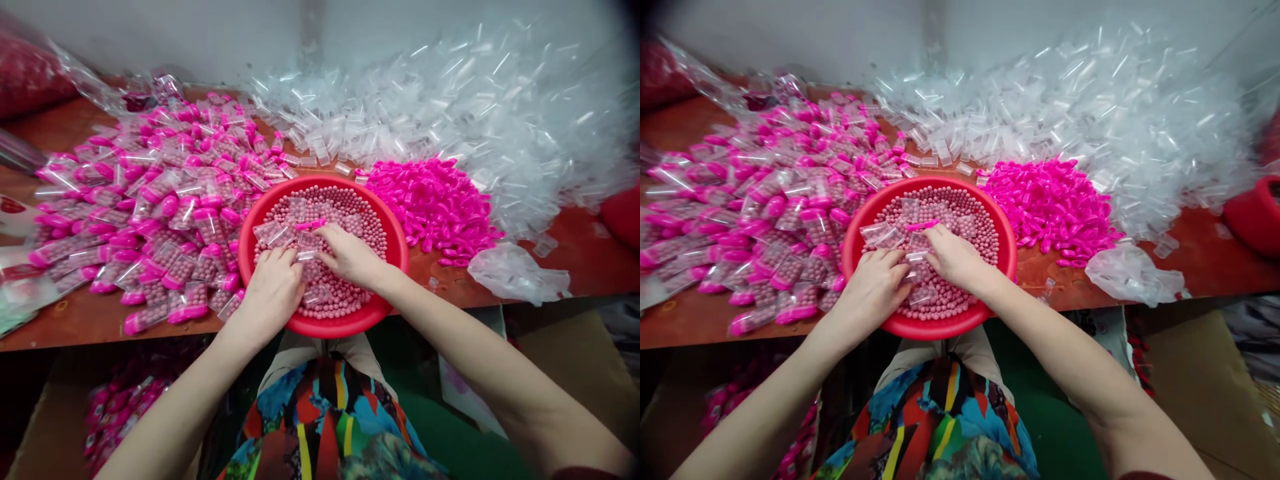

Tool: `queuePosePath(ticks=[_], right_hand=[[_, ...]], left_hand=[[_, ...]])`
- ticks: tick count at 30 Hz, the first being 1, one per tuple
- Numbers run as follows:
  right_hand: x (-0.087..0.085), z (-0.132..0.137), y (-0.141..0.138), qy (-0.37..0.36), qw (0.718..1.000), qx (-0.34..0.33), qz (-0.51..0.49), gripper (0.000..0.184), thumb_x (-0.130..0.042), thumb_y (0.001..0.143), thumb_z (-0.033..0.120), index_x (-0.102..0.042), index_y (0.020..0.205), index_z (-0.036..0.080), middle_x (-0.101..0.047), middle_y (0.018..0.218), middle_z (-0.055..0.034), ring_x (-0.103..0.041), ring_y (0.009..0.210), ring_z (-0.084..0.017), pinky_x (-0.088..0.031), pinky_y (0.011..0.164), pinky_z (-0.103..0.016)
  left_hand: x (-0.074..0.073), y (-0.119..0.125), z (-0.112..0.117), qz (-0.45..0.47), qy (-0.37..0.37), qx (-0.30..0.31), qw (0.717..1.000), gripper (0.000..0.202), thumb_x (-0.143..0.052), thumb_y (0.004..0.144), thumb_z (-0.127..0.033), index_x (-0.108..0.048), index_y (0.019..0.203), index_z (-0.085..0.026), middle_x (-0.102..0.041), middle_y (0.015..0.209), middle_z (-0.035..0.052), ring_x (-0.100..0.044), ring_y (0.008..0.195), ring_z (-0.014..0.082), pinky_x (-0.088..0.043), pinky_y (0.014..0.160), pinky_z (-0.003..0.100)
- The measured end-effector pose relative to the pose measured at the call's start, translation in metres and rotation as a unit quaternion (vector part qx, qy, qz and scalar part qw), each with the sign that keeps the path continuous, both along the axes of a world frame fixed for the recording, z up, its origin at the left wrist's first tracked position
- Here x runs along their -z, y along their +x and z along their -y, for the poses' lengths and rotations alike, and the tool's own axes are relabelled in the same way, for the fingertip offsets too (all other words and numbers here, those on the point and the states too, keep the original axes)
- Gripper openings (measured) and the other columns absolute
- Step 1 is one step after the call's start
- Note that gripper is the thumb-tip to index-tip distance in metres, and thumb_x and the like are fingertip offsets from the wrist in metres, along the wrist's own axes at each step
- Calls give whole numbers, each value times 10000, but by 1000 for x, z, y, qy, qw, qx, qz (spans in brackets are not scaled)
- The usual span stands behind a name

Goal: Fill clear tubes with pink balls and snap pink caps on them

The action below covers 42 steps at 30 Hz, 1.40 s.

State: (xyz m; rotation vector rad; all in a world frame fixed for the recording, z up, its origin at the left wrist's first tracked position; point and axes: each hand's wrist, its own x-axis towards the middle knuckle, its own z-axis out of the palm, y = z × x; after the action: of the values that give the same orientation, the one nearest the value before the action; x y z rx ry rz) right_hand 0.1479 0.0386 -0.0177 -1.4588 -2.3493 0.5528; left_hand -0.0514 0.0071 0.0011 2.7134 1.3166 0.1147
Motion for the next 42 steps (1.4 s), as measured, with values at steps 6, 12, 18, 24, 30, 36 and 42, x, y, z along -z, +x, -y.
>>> queuePosePath(ticks=[6, 12, 18, 24, 30, 36, 42], right_hand=[[5, -10, -18, -16, 999, 23, 29, 470, -441, 939, 117, -491, 1405, 155, -603, 1290, -146, -604, 1164, -242, -508, 962, -371], [9, -9, -5, 6, 1000, 2, 21, 494, -446, 926, 88, -476, 1415, 157, -611, 1228, -130, -617, 1059, -219, -516, 933, -370], [-4, 3, -10, 49, 970, -101, 215, 381, -383, 996, 129, -522, 1350, 159, -550, 1302, -182, -591, 1108, -272, -519, 886, -406], [-13, 18, -6, -35, 956, -13, 293, 306, -607, 937, 318, -588, 1151, 100, -605, 1141, -171, -665, 978, -293, -541, 808, -371], [-10, 29, 15, -27, 962, -110, 250, 326, -541, 973, 265, -552, 1254, 100, -526, 1308, -183, -624, 1110, -267, -512, 927, -368], [-7, 31, 19, -41, 943, -89, 319, 286, -373, 1017, 178, -622, 1151, 136, -584, 1115, -156, -650, 953, -249, -508, 799, -348], [-14, 31, 17, -74, 937, -78, 333, 264, -405, 991, 148, -624, 1126, 93, -639, 1061, -156, -663, 922, -247, -498, 798, -334]], left_hand=[[7, -6, 0, 54, -14, -4, 998, 162, -578, 896, -228, -711, 902, -136, -692, 1117, 144, -589, 1101, 316, -445, 977, 485], [12, -3, -9, 147, -45, -41, 987, 228, -597, 911, -249, -687, 1066, -108, -683, 1163, 143, -598, 1120, 281, -449, 1017, 430], [10, 2, -4, 30, -16, -19, 999, 179, -562, 918, -227, -708, 959, -131, -675, 1153, 129, -577, 1109, 330, -421, 974, 504], [10, -3, -4, 36, -32, -1, 999, 221, -543, 944, -313, -704, 927, -162, -662, 1038, 95, -583, 1035, 290, -405, 952, 473], [5, -4, -4, 21, -27, 24, 999, 322, -556, 931, -350, -691, 1180, -198, -633, 1102, 120, -570, 1073, 305, -373, 985, 487], [4, -3, -4, 20, -33, 26, 999, 268, -539, 939, -364, -729, 1021, -194, -634, 1117, 125, -579, 1081, 298, -370, 981, 481], [3, -4, -6, 20, -46, 38, 998, 233, -634, 863, -390, -713, 925, -179, -676, 1113, 108, -581, 1095, 316, -379, 954, 490]])
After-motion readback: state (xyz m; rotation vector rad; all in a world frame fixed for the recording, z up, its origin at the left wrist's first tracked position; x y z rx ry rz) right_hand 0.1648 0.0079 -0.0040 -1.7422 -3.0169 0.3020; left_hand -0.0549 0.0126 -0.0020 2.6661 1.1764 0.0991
